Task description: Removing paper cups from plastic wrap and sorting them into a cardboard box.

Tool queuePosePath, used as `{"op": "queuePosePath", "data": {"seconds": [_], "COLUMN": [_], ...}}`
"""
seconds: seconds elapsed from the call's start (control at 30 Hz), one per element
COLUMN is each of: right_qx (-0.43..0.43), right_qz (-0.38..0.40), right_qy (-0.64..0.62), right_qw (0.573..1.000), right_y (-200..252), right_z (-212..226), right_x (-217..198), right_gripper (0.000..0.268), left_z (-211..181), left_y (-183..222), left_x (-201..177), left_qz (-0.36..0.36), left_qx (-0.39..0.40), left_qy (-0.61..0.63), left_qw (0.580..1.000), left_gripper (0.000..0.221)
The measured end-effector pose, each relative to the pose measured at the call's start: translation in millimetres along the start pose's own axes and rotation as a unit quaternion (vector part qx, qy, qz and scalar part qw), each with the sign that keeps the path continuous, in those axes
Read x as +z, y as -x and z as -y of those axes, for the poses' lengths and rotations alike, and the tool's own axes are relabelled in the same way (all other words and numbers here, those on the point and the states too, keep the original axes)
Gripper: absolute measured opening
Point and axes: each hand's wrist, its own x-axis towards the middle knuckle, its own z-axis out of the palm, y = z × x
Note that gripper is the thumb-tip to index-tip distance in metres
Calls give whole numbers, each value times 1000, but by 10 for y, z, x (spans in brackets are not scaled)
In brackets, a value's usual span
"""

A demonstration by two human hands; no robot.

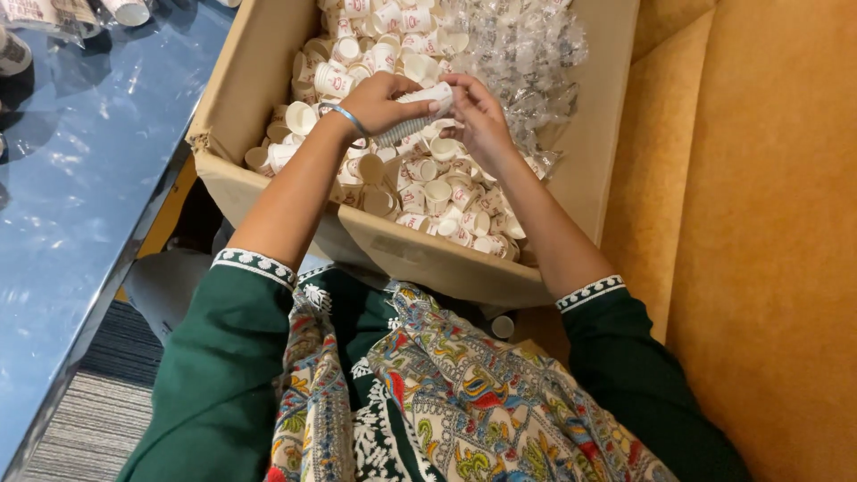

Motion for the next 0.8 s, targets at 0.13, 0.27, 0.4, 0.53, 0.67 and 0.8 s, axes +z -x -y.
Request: {"op": "queuePosePath", "data": {"seconds": [0.13, 0.27, 0.4, 0.53, 0.67, 0.8], "right_qx": [40, 10, -94, -68, -61, -93], "right_qz": [-40, -98, -64, -83, -102, -100], "right_qy": [-82, 322, 564, 537, 524, 535], "right_qw": [995, 942, 818, 837, 844, 833], "right_y": [-87, -122, -35, -62, -54, -32], "right_z": [-213, -757, -858, -764, -557, -416], "right_x": [-66, -359, -439, -364, -250, -130], "right_gripper": [44, 33, 32, 18, 24, 21], "left_z": [117, 296, 398, 424, 330, 246], "left_y": [-58, -115, -148, -143, -116, -79], "left_x": [-22, -6, 25, 26, 18, 11], "left_qz": [-38, -51, -57, -67, -63, -52], "left_qx": [-94, -109, -89, -89, -89, -98], "left_qy": [-65, -155, -124, -124, -141, -129], "left_qw": [993, 981, 987, 986, 984, 985], "left_gripper": [61, 66, 68, 70, 70, 68]}}
